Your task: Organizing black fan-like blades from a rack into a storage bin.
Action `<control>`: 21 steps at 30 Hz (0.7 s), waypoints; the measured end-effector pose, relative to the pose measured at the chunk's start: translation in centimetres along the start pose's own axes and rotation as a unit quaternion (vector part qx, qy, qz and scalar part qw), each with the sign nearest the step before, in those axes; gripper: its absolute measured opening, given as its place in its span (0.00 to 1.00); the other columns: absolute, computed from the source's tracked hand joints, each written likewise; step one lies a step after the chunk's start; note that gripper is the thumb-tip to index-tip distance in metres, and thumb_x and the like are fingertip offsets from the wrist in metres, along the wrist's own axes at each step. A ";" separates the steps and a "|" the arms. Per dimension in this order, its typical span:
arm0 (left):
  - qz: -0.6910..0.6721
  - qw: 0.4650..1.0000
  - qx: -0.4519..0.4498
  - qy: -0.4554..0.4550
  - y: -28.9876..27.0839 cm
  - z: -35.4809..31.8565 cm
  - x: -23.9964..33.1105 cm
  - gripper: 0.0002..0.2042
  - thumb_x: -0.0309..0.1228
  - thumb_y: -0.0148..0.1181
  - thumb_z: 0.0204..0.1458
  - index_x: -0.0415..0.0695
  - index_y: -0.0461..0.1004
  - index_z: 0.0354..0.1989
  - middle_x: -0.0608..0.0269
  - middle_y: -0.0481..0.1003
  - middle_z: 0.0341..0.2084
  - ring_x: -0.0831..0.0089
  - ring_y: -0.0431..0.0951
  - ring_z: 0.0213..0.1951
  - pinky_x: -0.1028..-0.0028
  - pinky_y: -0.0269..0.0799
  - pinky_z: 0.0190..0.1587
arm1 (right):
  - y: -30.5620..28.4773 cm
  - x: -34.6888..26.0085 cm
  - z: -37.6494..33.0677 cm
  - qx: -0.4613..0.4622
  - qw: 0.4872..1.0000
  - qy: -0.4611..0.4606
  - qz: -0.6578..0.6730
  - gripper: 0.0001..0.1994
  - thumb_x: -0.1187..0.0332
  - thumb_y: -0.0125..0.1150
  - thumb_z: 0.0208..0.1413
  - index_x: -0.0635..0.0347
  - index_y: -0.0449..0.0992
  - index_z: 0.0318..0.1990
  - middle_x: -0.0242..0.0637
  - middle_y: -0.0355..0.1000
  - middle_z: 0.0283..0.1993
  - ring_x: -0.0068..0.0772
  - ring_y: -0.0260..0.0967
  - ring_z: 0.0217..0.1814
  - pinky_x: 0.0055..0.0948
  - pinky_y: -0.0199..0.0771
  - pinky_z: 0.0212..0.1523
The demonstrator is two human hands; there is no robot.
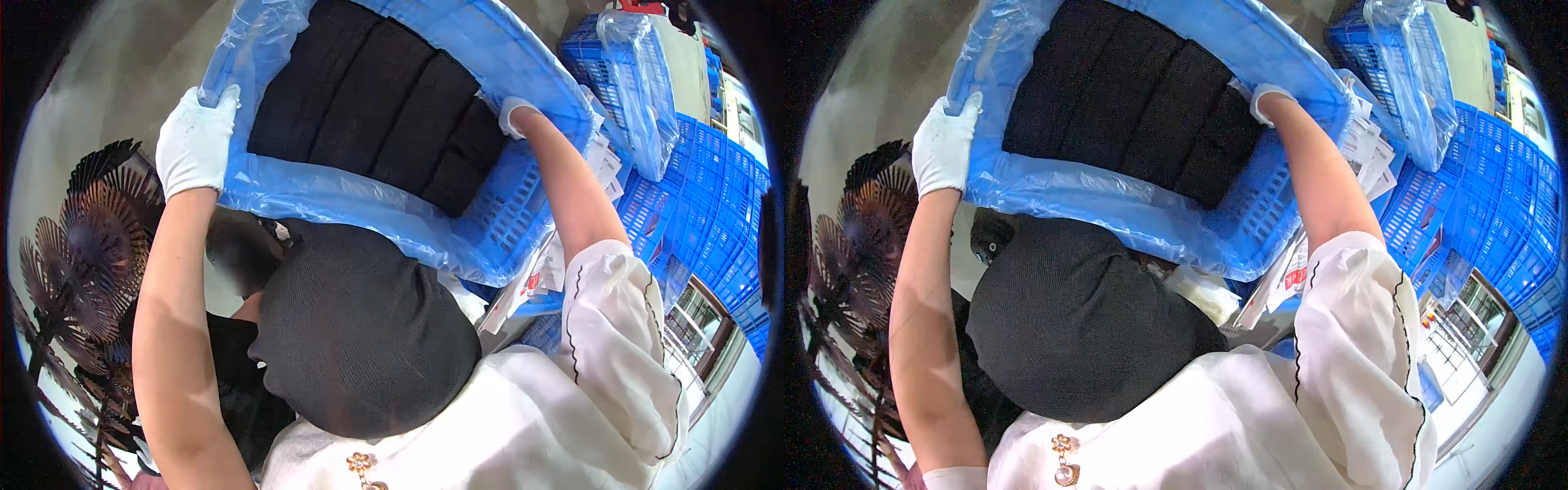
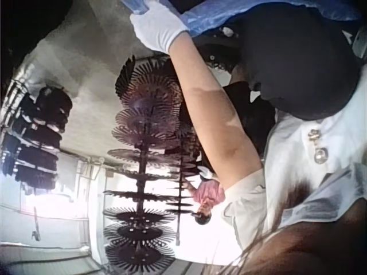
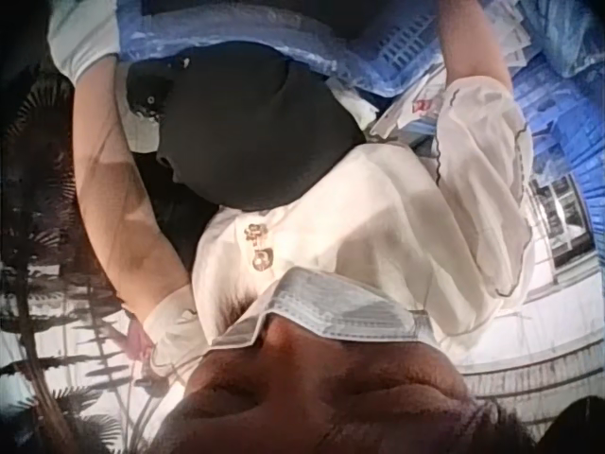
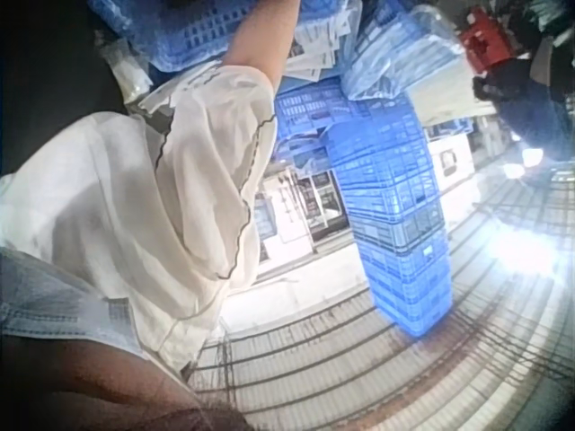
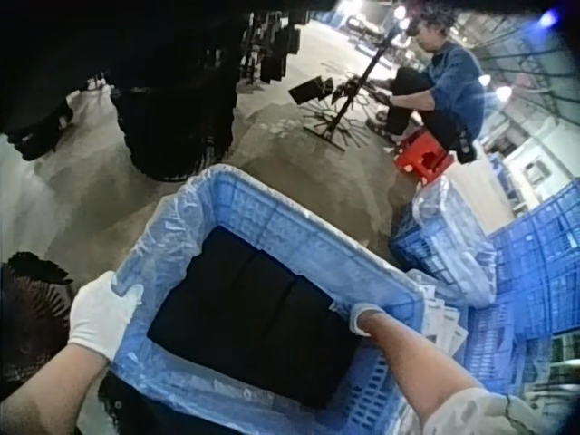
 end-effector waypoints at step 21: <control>0.013 1.000 0.003 -0.018 -0.8 -0.6 -0.5 0.23 0.54 0.54 0.55 0.44 0.79 0.40 0.53 0.81 0.35 0.50 0.80 0.37 0.62 0.73 0.42 | -1.3 11.0 -3.1 0.074 0.995 -0.009 -0.062 0.21 0.70 0.39 0.61 0.52 0.62 0.62 0.53 0.71 0.53 0.51 0.72 0.36 0.41 0.74 0.34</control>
Point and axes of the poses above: each hand's wrist, its own z-axis towards the middle knuckle, its own y-axis out of the palm, x = y × z, the point moved 2 cm from there along z, towards the middle knuckle
